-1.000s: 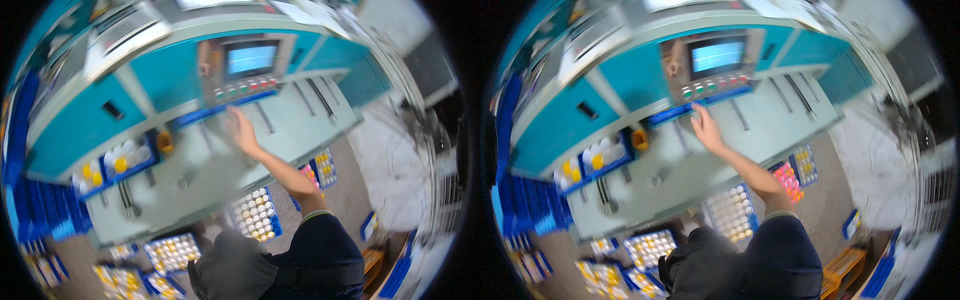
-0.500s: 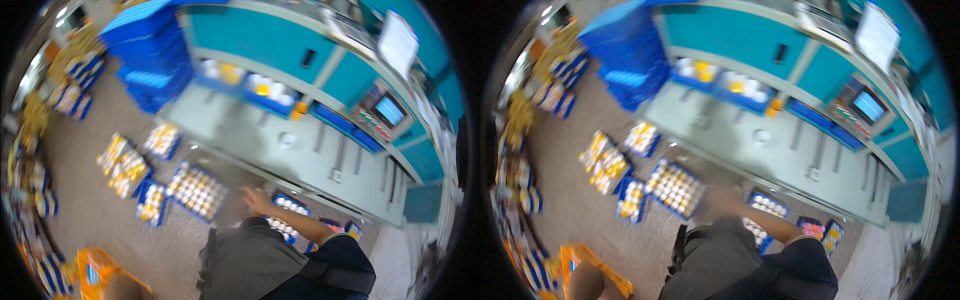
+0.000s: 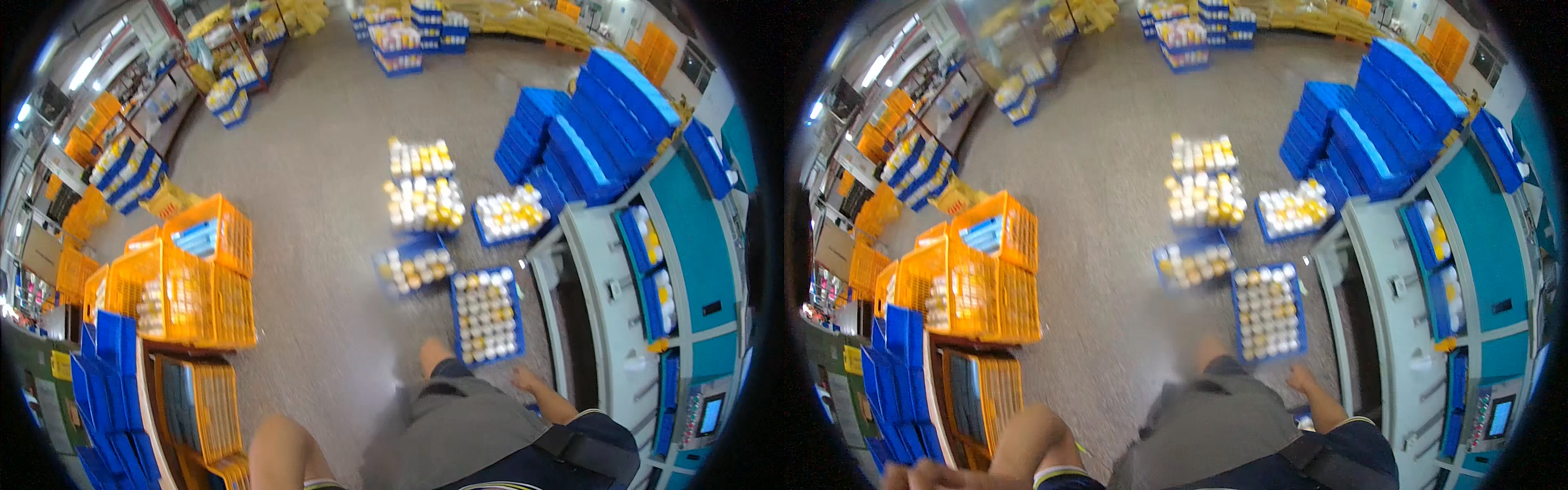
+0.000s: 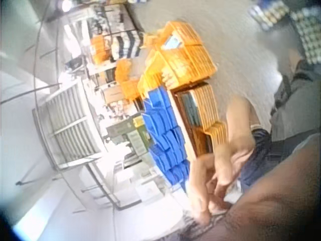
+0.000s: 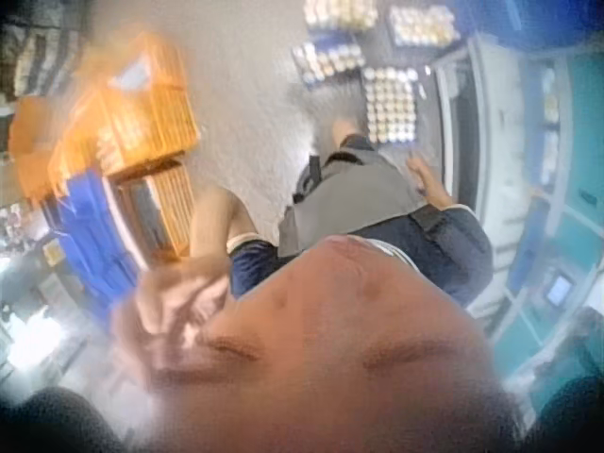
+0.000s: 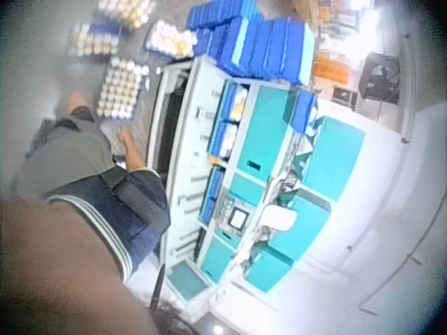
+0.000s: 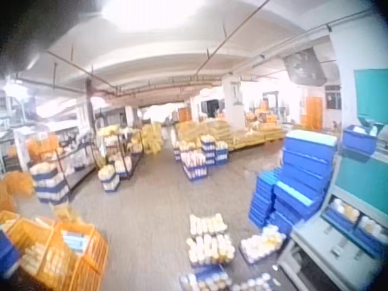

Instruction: The person repeatedly picks up white and yellow plastic cups, pours small white pellets into them from a larger container, and places them into blue trays. They also use a digital scale to measure pellets and interact with a machine's touchscreen.

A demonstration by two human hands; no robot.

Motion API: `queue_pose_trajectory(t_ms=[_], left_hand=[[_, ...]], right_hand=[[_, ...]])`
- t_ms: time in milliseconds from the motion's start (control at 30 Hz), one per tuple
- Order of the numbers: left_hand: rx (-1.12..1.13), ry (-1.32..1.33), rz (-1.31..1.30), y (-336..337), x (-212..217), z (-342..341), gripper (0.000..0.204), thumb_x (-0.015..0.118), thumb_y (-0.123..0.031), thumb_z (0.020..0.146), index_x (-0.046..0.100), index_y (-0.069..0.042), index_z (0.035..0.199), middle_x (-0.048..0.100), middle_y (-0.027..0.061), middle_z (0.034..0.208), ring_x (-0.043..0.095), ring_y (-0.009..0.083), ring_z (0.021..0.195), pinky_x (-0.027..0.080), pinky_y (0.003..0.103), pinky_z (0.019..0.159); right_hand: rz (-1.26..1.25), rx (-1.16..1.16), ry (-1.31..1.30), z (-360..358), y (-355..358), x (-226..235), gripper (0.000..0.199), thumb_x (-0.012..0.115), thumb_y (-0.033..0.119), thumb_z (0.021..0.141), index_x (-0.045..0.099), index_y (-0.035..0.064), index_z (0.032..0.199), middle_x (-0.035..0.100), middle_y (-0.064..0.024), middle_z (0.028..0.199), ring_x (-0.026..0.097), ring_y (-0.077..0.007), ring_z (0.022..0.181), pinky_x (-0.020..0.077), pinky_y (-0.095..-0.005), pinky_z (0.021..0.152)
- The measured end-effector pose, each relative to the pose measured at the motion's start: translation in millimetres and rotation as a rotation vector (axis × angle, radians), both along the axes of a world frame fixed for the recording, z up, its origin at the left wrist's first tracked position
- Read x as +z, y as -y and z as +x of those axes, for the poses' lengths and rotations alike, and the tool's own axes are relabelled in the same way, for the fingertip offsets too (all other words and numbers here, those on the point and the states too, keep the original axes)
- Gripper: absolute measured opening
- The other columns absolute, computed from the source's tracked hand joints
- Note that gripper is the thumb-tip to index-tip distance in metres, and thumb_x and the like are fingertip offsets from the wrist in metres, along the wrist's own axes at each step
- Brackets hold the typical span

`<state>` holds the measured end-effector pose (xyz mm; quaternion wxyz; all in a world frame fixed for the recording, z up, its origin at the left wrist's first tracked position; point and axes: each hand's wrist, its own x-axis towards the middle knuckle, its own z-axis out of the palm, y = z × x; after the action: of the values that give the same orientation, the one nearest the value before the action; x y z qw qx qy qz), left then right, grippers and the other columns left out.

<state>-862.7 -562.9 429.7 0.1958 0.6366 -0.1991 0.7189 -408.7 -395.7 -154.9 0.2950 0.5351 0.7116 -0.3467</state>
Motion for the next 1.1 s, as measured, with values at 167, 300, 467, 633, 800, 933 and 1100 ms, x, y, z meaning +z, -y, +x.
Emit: queue_pose_trajectory(t_ms=[167,300,467,633,800,933,1100], left_hand=[[0.119,0.23,0.346,-52.3,-47.6,-146.3,0.009,0.066,-0.007,0.085,0.066,-0.008,0.094,0.064,0.0093,0.107,0.058,0.019,0.101,0.049,0.037,0.091],[0.119,0.099,-0.589,-89.2,-52.3,-288.8,0.007,0.067,-0.01,0.084,0.066,-0.009,0.091,0.063,0.0108,0.115,0.058,0.0225,0.105,0.049,0.041,0.091],[0.17,-0.092,-0.62,-205.9,-26.1,-444.4,0.016,0.064,-0.015,0.087,0.062,-0.007,0.1,0.061,0.0124,0.119,0.056,0.0246,0.109,0.048,0.041,0.093],[0.123,-0.217,-0.588,-343.5,-18.1,-580.4,0.025,0.061,-0.021,0.091,0.059,-0.006,0.11,0.06,0.0141,0.123,0.055,0.0267,0.112,0.046,0.042,0.096],[-0.025,-0.26,-0.568,-493.6,-43.5,-725.0,0.034,0.058,-0.026,0.094,0.055,-0.004,0.119,0.058,0.0157,0.127,0.054,0.0288,0.116,0.045,0.042,0.098],[-0.187,-0.315,-0.525,-643.9,-34.1,-844.6,0.041,0.056,-0.03,0.097,0.053,-0.003,0.127,0.056,0.017,0.13,0.053,0.0305,0.119,0.043,0.042,0.099],[-0.349,-0.532,-0.561,-842.5,-55.4,-991.3,0.05,0.053,-0.036,0.1,0.049,-0.001,0.137,0.054,0.0186,0.134,0.051,0.0326,0.123,0.042,0.042,0.102]], right_hand=[[-0.306,0.019,0.27,-106.1,-93.8,-70.8,0.052,0.064,0.031,0.086,0.06,0.0005,0.127,0.064,-0.023,0.12,0.062,-0.032,0.11,0.0502,-0.0443,0.093],[0.001,0.795,0.138,-238.4,-197.9,-104.7,0.038,0.053,0.031,0.087,0.071,0.0023,0.103,0.07,-0.0217,0.105,0.067,-0.0315,0.101,0.0512,-0.0465,0.09],[0.255,0.854,-0.28,-538.6,-345.7,-37.0,0.038,0.051,0.034,0.092,0.067,0.0043,0.109,0.069,-0.0194,0.109,0.066,-0.0366,0.099,0.053,-0.0477,0.084],[0.099,0.419,-0.642,-829.7,-470.6,75.5,0.043,0.059,0.03,0.088,0.059,0.0113,0.126,0.069,-0.0188,0.102,0.066,-0.0357,0.099,0.0509,-0.0445,0.087],[0.177,0.412,-0.647,-1005.2,-608.6,67.0,0.035,0.06,0.026,0.09,0.062,0.0089,0.121,0.068,-0.0165,0.078,0.066,-0.0318,0.072,0.0508,-0.0435,0.065],[0.114,0.288,-0.204,-1018.9,-696.4,50.5,0.04,0.058,0.031,0.093,0.061,0.0035,0.12,0.063,-0.025,0.118,0.059,-0.0391,0.113,0.0466,-0.0463,0.096],[0.016,0.29,0.067,-1028.5,-791.3,11.6,0.039,0.056,0.033,0.093,0.063,0.0033,0.118,0.063,-0.0226,0.12,0.058,-0.0375,0.114,0.046,-0.0453,0.097]])
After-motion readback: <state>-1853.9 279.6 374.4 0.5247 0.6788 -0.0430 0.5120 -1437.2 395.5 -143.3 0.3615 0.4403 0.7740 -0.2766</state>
